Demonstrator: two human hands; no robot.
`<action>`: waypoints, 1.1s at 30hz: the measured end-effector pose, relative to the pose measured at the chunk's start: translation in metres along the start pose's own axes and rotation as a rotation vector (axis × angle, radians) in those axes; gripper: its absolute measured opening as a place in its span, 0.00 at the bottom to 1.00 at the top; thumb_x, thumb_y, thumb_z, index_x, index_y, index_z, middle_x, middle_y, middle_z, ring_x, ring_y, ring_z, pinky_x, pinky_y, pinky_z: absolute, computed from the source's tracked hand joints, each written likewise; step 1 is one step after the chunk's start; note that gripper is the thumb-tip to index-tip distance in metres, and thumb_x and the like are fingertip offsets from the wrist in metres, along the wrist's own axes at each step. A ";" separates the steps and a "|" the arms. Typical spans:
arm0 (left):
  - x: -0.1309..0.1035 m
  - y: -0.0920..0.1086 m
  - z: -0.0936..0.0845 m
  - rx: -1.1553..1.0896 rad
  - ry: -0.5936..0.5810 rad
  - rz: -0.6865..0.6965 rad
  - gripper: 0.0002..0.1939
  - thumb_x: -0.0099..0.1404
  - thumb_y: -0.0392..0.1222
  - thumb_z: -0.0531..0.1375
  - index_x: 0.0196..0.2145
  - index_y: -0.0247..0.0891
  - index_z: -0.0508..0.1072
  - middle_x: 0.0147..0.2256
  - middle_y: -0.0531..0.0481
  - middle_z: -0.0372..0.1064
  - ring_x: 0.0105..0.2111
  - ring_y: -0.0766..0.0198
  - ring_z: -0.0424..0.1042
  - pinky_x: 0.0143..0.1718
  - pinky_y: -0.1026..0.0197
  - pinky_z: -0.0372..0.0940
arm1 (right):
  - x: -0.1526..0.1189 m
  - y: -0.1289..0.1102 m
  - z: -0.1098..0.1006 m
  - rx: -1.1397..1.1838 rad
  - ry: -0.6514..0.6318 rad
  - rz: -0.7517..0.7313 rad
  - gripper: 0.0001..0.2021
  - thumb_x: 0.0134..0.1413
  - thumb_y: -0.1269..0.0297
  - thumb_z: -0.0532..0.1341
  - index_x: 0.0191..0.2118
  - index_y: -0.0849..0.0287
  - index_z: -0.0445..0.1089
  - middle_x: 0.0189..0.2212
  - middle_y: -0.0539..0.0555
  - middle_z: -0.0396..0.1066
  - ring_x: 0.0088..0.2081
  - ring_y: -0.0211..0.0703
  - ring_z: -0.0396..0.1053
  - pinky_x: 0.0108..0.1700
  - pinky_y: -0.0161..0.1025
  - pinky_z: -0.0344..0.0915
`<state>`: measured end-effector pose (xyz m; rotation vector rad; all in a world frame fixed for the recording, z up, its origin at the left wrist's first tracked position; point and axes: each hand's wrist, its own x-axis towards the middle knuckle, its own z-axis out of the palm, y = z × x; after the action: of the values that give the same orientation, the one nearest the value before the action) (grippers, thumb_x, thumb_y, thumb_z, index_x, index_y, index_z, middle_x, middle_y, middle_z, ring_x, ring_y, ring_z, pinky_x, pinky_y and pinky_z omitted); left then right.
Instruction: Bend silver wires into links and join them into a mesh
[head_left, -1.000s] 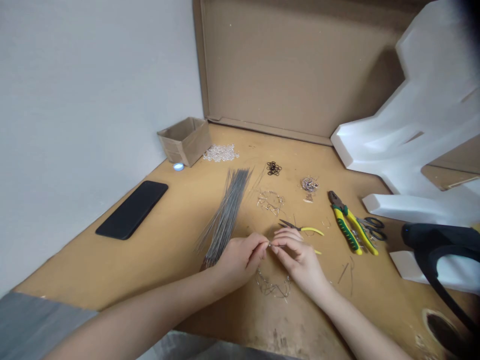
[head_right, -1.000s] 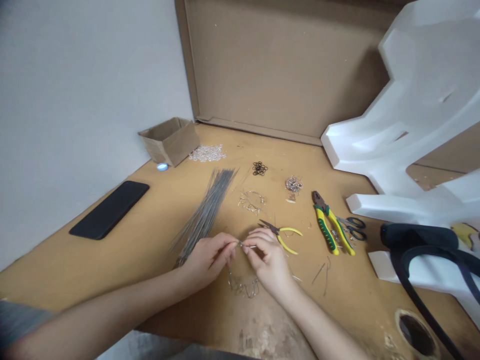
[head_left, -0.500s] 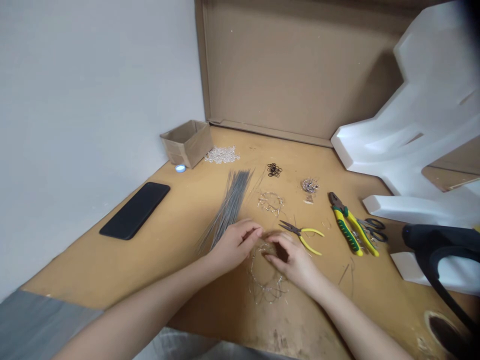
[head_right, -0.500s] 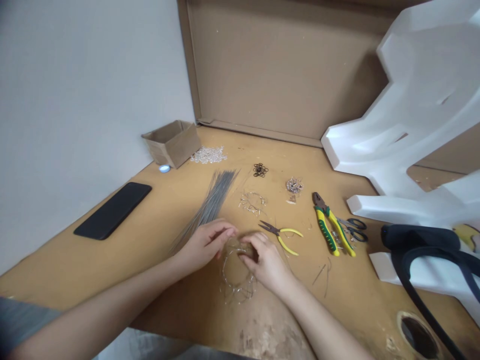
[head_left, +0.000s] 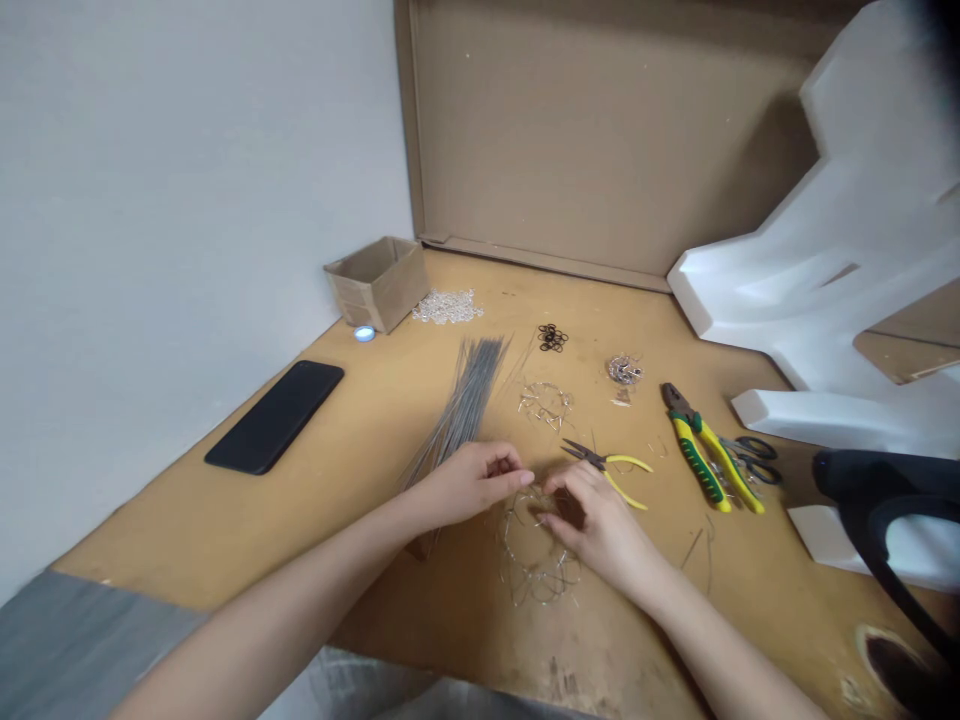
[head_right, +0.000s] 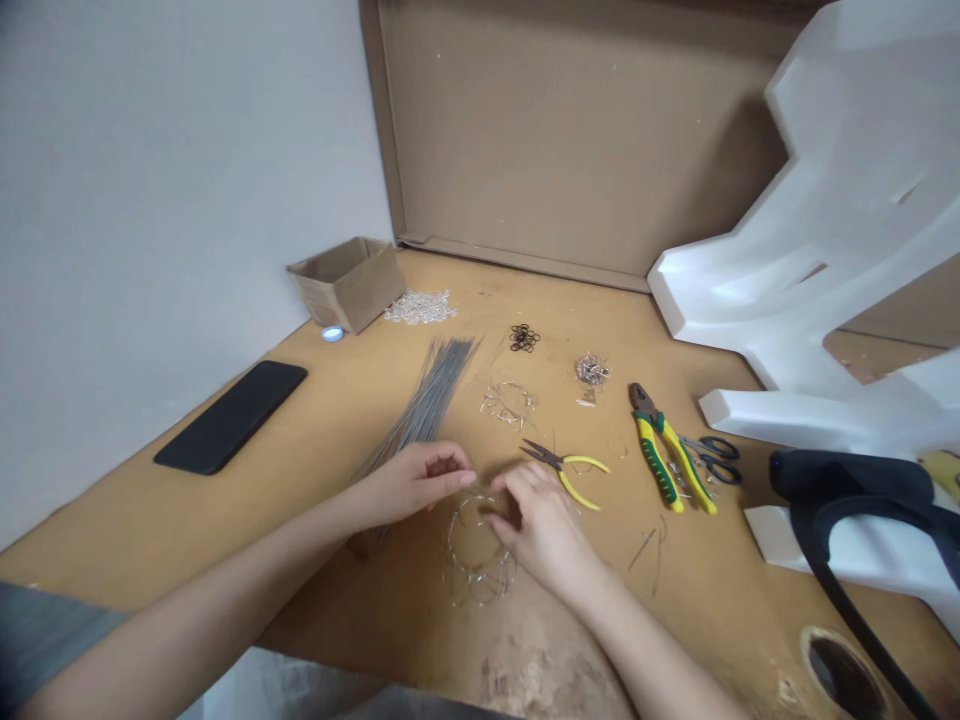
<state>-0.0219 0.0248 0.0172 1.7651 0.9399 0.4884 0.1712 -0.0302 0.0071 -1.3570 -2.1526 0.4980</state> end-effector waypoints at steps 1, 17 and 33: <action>0.000 -0.001 0.000 -0.012 -0.008 0.005 0.12 0.58 0.48 0.56 0.28 0.34 0.68 0.21 0.57 0.59 0.21 0.72 0.58 0.22 0.70 0.53 | 0.000 -0.001 -0.001 0.001 -0.001 0.005 0.08 0.46 0.71 0.62 0.35 0.57 0.64 0.33 0.54 0.68 0.37 0.45 0.65 0.40 0.44 0.62; 0.002 -0.006 0.002 0.021 -0.025 -0.025 0.10 0.59 0.45 0.54 0.28 0.35 0.66 0.20 0.57 0.60 0.19 0.72 0.60 0.20 0.71 0.54 | 0.002 -0.001 0.002 0.105 0.111 -0.023 0.02 0.53 0.68 0.57 0.31 0.56 0.67 0.28 0.53 0.69 0.33 0.42 0.67 0.37 0.41 0.64; 0.007 -0.018 0.007 -0.040 -0.047 -0.138 0.08 0.58 0.43 0.54 0.30 0.35 0.68 0.18 0.58 0.60 0.17 0.72 0.62 0.18 0.71 0.58 | -0.001 0.005 0.003 0.076 0.118 0.142 0.05 0.53 0.67 0.55 0.33 0.56 0.68 0.28 0.52 0.71 0.31 0.41 0.68 0.35 0.38 0.64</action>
<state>-0.0192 0.0294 -0.0032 1.6563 1.0042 0.3727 0.1734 -0.0291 0.0019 -1.4659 -1.9336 0.5349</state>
